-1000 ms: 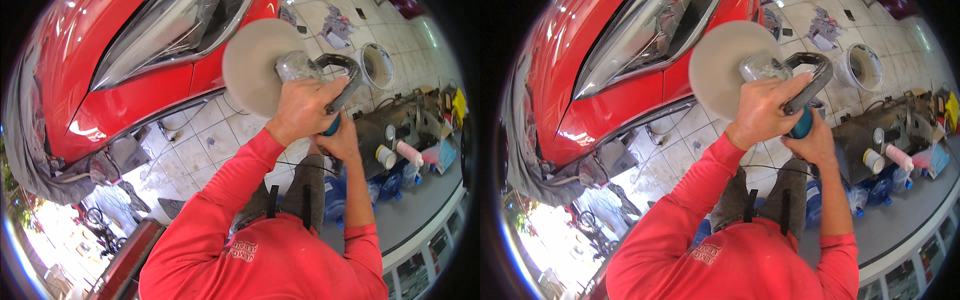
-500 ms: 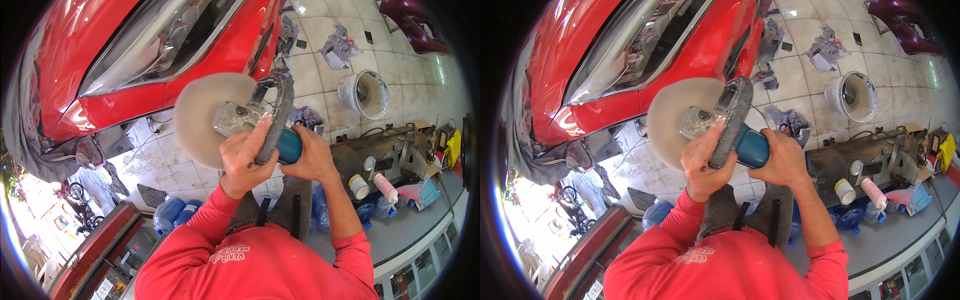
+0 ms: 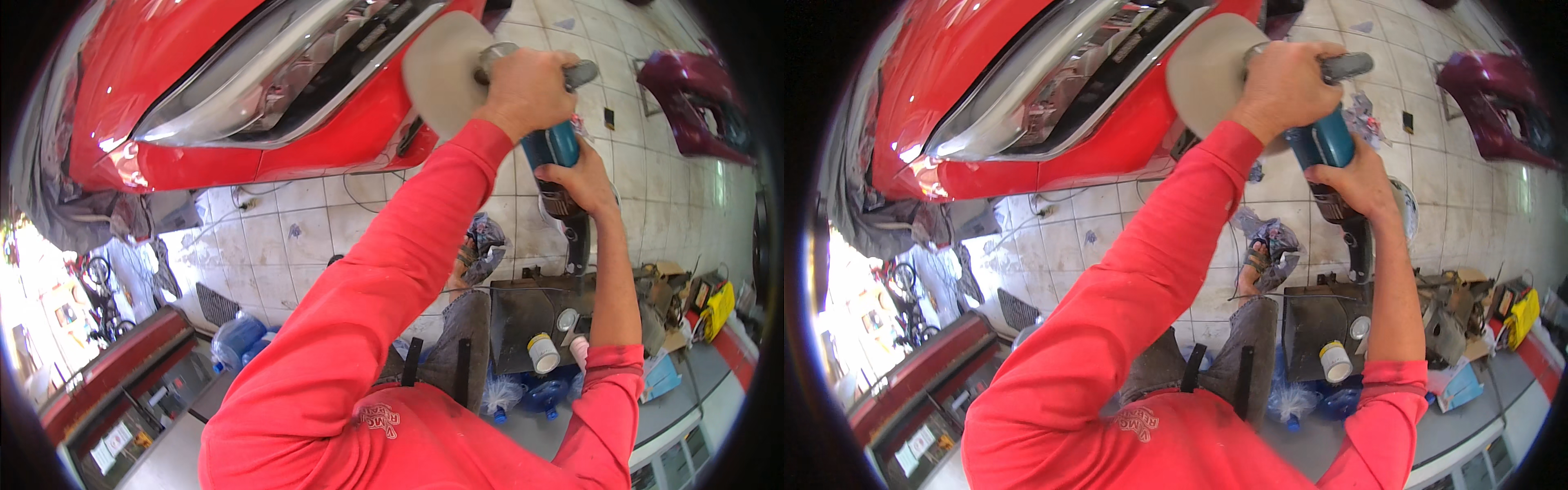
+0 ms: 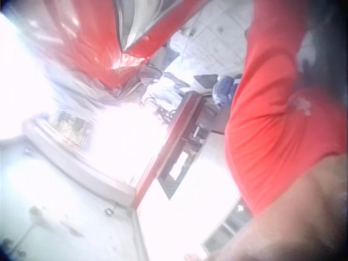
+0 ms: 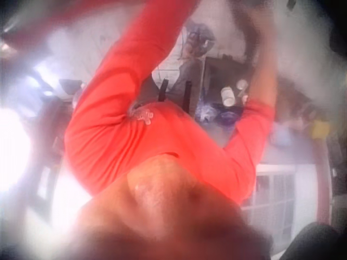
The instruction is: The person uses a rotary polisher with a buffing pad to polish the hood and front fender of a red car. The person moves the polisher in circular motions across the surface, occasionally adjusting position and pressure.
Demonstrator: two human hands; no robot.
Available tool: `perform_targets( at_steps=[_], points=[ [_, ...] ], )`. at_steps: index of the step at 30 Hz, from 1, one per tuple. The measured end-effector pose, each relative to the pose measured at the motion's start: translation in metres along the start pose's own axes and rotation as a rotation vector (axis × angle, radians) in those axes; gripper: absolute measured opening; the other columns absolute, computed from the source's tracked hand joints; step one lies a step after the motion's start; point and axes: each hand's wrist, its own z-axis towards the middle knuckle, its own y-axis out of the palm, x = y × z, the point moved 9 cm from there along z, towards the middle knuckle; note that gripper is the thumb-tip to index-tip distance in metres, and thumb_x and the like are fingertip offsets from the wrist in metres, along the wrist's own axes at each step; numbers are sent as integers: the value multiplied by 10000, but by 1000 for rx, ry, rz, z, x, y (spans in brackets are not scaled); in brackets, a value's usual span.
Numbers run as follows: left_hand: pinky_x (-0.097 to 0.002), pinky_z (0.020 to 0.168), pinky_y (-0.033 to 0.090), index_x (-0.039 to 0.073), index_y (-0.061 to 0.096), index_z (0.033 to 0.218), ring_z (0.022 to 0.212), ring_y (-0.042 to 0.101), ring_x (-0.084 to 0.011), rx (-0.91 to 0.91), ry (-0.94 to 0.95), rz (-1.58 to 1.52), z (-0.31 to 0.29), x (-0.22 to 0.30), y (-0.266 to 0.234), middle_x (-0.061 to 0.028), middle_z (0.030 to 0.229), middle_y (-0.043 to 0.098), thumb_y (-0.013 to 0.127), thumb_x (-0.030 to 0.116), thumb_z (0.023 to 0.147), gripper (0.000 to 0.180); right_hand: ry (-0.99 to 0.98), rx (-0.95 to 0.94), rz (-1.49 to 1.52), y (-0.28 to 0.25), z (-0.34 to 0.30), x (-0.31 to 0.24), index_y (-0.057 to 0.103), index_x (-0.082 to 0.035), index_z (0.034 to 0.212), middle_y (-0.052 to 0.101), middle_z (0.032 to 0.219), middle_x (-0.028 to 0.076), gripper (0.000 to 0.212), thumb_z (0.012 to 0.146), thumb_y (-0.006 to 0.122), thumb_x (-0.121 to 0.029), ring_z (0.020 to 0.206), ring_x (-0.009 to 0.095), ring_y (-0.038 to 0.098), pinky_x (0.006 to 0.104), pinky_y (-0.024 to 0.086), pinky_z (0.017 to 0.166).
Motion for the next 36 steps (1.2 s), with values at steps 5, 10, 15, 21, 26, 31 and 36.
perform_targets(
  at_steps=[5,10,15,21,26,31,36],
  points=[
    [-485,687,591,123,783,1301,713,730,-400,87,-2,-18,-74,17,-34,-172,797,746,826,149,742,561,-24,-179,0,26,-38,-12,641,31,1383,783,1138,253,967,579,969,-393,1037,361,779,462,600,944],
    [-395,608,548,36,753,1344,625,677,-285,85,-38,-34,-156,42,-97,-109,716,657,818,13,668,680,-123,-244,-34,79,-101,-30,625,6,1320,748,1171,262,909,573,980,-371,1090,456,733,518,579,938],
    [-404,592,523,47,744,1353,606,643,-279,85,10,-73,-164,43,-117,-88,683,615,822,65,691,667,-102,-200,22,89,-124,-45,632,-16,1317,746,1137,245,857,594,967,-333,1062,451,730,519,575,905],
    [-397,581,493,-3,746,1344,589,606,-254,77,-15,-28,-211,37,-181,-65,684,593,826,9,636,712,-238,-162,-8,138,-151,-83,624,-21,1314,741,1102,229,847,595,958,-318,1025,449,730,524,580,879],
    [-361,555,452,-33,744,1333,572,583,-216,-7,55,65,-262,9,-249,-42,711,627,831,7,591,748,-359,-64,64,233,-183,-119,626,-34,1312,737,1068,217,828,603,947,-315,990,443,726,530,576,864],
    [-358,556,440,-18,737,1354,589,592,-205,-76,146,67,-286,-7,-261,-22,702,626,834,52,611,752,-282,-34,136,280,-198,-113,631,-56,1234,721,1070,190,819,618,1001,-451,1002,427,714,529,556,877],
    [-355,548,438,-33,737,1338,577,585,-218,-3,117,23,-300,-21,-255,-43,714,626,825,4,591,753,-321,-12,14,274,-186,-108,621,-68,1264,711,1086,174,846,599,997,-432,1026,428,702,531,546,908]
  ],
)
